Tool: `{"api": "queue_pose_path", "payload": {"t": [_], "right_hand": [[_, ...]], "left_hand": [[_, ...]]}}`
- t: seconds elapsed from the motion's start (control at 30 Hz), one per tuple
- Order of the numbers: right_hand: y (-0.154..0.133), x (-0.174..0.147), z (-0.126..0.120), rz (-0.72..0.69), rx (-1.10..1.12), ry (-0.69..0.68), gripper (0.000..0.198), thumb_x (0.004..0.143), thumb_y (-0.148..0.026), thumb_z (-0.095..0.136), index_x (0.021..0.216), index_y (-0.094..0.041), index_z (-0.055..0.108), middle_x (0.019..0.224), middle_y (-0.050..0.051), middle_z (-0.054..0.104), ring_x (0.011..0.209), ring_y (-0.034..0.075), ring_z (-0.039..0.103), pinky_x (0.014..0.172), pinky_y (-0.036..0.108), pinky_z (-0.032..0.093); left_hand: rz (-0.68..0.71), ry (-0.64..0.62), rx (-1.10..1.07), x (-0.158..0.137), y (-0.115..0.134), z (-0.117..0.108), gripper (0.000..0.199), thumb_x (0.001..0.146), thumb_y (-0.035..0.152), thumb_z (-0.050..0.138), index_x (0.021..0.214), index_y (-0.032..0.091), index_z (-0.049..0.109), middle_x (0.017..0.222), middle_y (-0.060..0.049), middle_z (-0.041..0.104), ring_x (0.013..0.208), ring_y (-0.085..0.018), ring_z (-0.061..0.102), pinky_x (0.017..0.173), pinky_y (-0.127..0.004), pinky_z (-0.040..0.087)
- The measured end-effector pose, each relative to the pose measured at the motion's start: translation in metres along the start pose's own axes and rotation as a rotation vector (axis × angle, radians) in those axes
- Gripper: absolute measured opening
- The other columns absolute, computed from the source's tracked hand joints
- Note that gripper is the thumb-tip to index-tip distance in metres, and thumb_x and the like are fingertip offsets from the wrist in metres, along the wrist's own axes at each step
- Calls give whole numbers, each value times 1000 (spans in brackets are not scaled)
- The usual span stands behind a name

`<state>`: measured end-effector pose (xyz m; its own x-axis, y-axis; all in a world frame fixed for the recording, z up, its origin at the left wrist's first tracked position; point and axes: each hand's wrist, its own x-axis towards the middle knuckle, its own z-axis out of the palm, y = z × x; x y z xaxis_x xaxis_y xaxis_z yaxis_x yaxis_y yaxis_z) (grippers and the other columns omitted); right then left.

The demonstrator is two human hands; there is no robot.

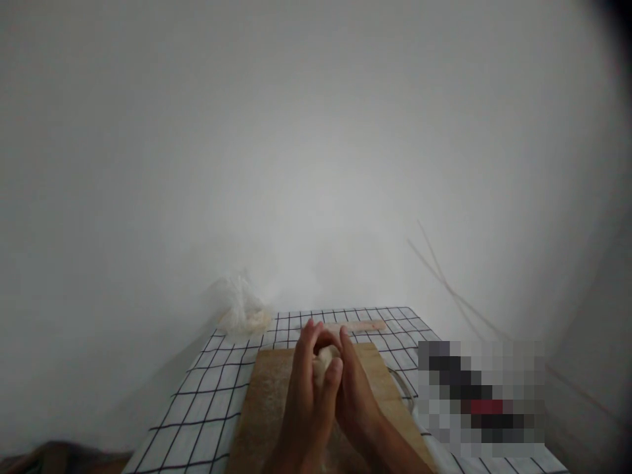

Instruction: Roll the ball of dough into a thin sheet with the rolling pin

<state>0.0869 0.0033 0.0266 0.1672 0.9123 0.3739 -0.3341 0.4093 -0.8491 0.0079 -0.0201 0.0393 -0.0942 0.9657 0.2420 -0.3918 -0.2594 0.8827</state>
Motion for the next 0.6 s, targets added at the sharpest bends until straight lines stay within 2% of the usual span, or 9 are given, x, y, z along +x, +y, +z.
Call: {"api": "queue_pose_path", "payload": {"t": [0.03, 0.1, 0.2, 0.3, 0.4, 0.5, 0.6], "right_hand": [[4, -2, 1, 56, 68, -24, 72, 100, -75, 29, 111, -23, 77, 101, 9, 78, 94, 26, 74, 83, 42, 59], [12, -4, 0, 188, 185, -4, 75, 99, -78, 27, 134, -26, 68, 130, 10, 72, 120, 28, 68, 99, 47, 54], [16, -2, -4, 230, 190, 46, 74, 98, -79, 28, 144, -31, 60, 149, 9, 60, 137, 28, 56, 108, 52, 49], [6, 4, -7, 180, 190, -39, 77, 97, -81, 22, 147, -33, 56, 153, 8, 56, 140, 28, 53, 108, 52, 49], [-7, 8, -6, 180, 246, -120, 81, 95, -84, 20, 145, -33, 58, 150, 9, 59, 136, 29, 58, 106, 54, 50], [-11, 8, -5, 234, 336, -154, 80, 94, -84, 24, 134, -29, 68, 143, 12, 65, 131, 31, 62, 106, 56, 50], [-8, 7, -6, 260, 411, -164, 74, 97, -79, 29, 124, -27, 74, 138, 11, 68, 131, 31, 62, 110, 57, 46]], "left_hand": [[35, 7, 40, 0, 1, -1, 55, 75, 24, 90, 128, 28, 72, 144, -7, 63, 146, -27, 44, 123, -32, 29], [60, -17, 141, 1, 2, -2, 47, 76, 23, 89, 121, 27, 75, 139, -6, 67, 144, -28, 45, 122, -33, 29], [72, -96, 260, 1, 1, -1, 29, 81, 29, 84, 110, 24, 79, 123, -10, 74, 129, -31, 59, 115, -34, 38], [75, -24, 200, 4, 5, -1, 26, 81, 35, 84, 102, 20, 79, 107, -10, 77, 107, -28, 68, 96, -30, 50], [-53, 90, -11, 10, 12, -3, 37, 80, 43, 82, 105, 17, 75, 94, -7, 76, 82, -22, 70, 72, -28, 53], [-207, 139, -231, 13, 18, -5, 34, 75, 45, 83, 84, 16, 69, 75, -2, 68, 61, -15, 61, 53, -25, 46], [-348, 61, -397, 10, 25, -5, 32, 69, 38, 83, 72, 19, 57, 62, 6, 53, 49, -10, 49, 43, -22, 36]]}}
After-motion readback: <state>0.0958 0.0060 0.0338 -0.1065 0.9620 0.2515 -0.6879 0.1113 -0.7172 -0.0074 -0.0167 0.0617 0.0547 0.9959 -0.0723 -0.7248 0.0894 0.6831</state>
